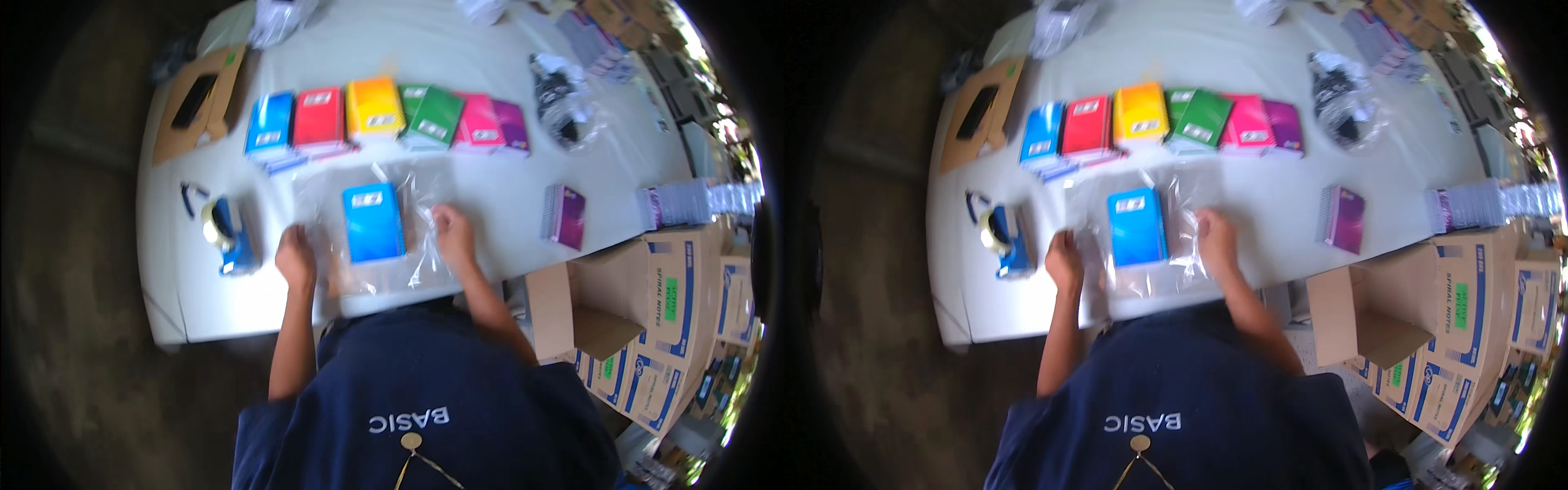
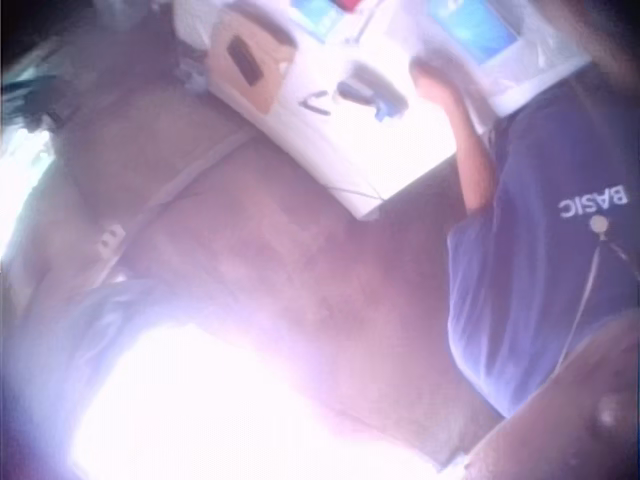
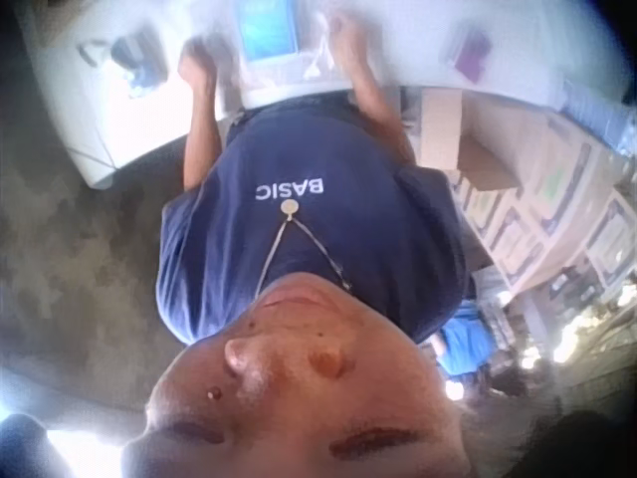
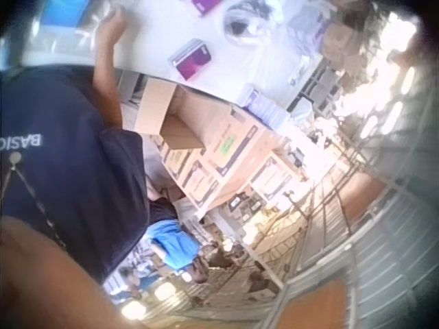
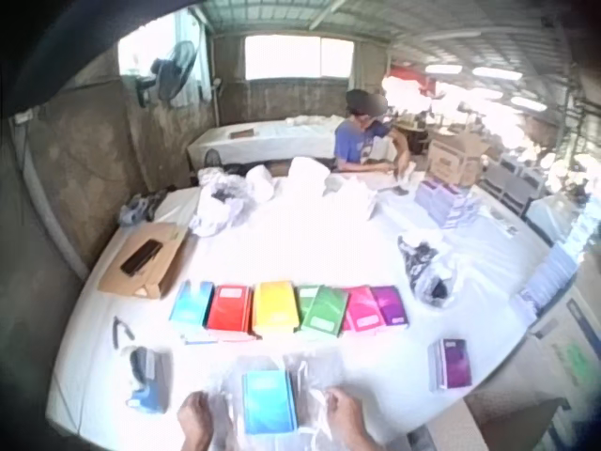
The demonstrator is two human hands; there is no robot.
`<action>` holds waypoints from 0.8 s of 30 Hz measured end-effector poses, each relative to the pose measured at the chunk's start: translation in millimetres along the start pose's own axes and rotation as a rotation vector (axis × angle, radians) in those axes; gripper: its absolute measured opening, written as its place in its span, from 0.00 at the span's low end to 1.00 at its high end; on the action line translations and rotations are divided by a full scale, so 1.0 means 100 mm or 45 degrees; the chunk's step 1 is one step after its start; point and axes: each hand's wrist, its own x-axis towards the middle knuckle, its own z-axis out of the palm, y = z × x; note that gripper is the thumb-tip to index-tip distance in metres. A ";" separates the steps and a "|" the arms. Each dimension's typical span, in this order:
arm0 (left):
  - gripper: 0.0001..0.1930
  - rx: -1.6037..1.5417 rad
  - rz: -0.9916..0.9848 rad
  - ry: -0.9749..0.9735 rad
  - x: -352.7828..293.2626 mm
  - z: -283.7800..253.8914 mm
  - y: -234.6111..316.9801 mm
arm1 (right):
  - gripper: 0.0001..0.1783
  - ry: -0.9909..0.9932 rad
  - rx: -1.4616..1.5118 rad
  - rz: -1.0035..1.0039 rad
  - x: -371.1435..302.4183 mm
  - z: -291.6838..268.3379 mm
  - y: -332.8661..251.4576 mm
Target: The person selects colored spiral notebooks from stacks on a table, organizes them into sets of different colors, places each set into a clear plastic bag, seals the bag with tape, and places the packed bags into a shipping box.
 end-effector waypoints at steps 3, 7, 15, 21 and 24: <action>0.11 0.116 -0.353 -0.217 -0.04 0.03 0.05 | 0.06 -0.076 0.161 0.202 -0.03 0.07 0.15; 0.14 0.131 -0.311 -0.243 0.01 -0.14 0.17 | 0.11 -0.247 0.351 0.416 0.14 0.14 0.11; 0.06 0.091 -0.065 -0.092 0.04 -0.16 0.28 | 0.30 -0.649 0.351 0.361 0.19 0.04 0.36; 0.09 -0.213 -0.310 -0.397 0.08 -0.20 0.21 | 0.32 -0.898 0.341 0.764 -0.01 -0.30 -0.14; 0.13 -0.398 -0.383 -0.438 0.08 -0.30 0.35 | 0.36 -1.112 0.337 0.851 -0.09 -0.42 -0.14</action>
